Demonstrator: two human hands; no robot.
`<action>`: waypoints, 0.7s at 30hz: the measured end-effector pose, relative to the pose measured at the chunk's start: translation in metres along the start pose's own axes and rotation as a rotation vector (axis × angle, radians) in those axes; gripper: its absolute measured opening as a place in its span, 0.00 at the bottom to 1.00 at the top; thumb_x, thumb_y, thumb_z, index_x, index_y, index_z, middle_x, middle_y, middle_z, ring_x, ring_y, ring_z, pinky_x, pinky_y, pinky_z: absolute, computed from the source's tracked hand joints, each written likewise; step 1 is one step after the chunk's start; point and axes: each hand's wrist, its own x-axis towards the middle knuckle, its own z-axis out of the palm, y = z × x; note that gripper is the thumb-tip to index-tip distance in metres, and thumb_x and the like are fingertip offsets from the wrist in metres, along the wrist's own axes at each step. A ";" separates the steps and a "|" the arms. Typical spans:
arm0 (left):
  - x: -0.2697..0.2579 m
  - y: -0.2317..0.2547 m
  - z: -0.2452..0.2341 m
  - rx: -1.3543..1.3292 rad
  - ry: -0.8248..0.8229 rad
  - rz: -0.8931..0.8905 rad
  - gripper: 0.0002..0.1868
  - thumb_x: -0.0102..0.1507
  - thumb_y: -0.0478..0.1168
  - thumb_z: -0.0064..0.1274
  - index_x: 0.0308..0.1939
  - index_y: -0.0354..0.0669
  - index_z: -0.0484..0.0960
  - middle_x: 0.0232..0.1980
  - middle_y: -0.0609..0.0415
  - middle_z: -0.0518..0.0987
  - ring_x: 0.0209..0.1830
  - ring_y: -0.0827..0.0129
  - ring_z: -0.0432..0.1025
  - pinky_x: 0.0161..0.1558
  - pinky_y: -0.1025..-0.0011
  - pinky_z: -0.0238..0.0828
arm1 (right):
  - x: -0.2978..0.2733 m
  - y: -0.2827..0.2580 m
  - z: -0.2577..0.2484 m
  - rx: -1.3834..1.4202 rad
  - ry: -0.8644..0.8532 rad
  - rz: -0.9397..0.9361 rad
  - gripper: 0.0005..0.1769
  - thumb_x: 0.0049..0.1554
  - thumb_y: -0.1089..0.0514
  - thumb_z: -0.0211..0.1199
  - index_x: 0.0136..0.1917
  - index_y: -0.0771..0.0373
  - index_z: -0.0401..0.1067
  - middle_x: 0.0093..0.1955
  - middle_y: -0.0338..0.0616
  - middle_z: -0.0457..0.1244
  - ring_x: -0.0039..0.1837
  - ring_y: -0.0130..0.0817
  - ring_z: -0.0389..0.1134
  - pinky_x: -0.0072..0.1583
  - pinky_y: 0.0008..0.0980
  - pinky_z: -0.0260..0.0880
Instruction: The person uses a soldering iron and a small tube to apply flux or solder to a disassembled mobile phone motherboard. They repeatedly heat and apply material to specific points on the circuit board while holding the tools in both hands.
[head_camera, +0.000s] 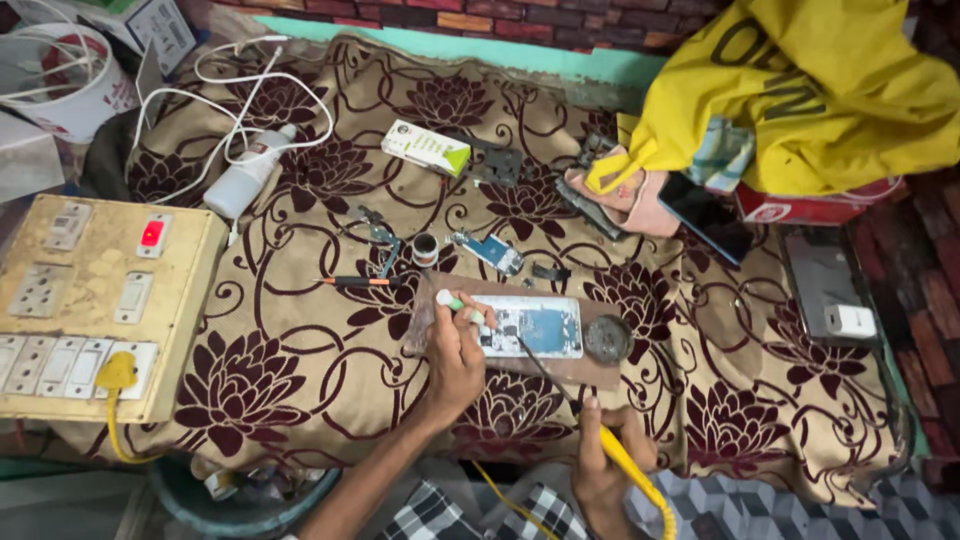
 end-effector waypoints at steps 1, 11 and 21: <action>-0.001 0.000 0.001 0.000 0.006 0.046 0.06 0.73 0.30 0.31 0.52 0.31 0.63 0.35 0.49 0.78 0.25 0.73 0.67 0.26 0.73 0.62 | 0.001 -0.001 0.002 0.074 0.016 0.064 0.11 0.59 0.61 0.61 0.37 0.69 0.73 0.26 0.43 0.57 0.26 0.29 0.57 0.32 0.32 0.51; -0.001 -0.010 0.003 -0.033 0.049 0.005 0.06 0.73 0.30 0.28 0.51 0.35 0.62 0.35 0.52 0.78 0.20 0.78 0.61 0.20 0.78 0.54 | 0.006 -0.010 0.000 0.177 -0.013 0.354 0.21 0.61 0.59 0.64 0.30 0.65 0.61 0.22 0.40 0.57 0.24 0.27 0.53 0.31 0.31 0.50; -0.004 -0.023 0.004 0.002 0.008 -0.050 0.06 0.73 0.28 0.28 0.50 0.36 0.61 0.35 0.50 0.79 0.18 0.79 0.57 0.16 0.78 0.48 | -0.009 -0.013 -0.004 0.171 -0.025 0.329 0.16 0.60 0.58 0.60 0.32 0.65 0.65 0.25 0.43 0.63 0.24 0.26 0.61 0.30 0.29 0.55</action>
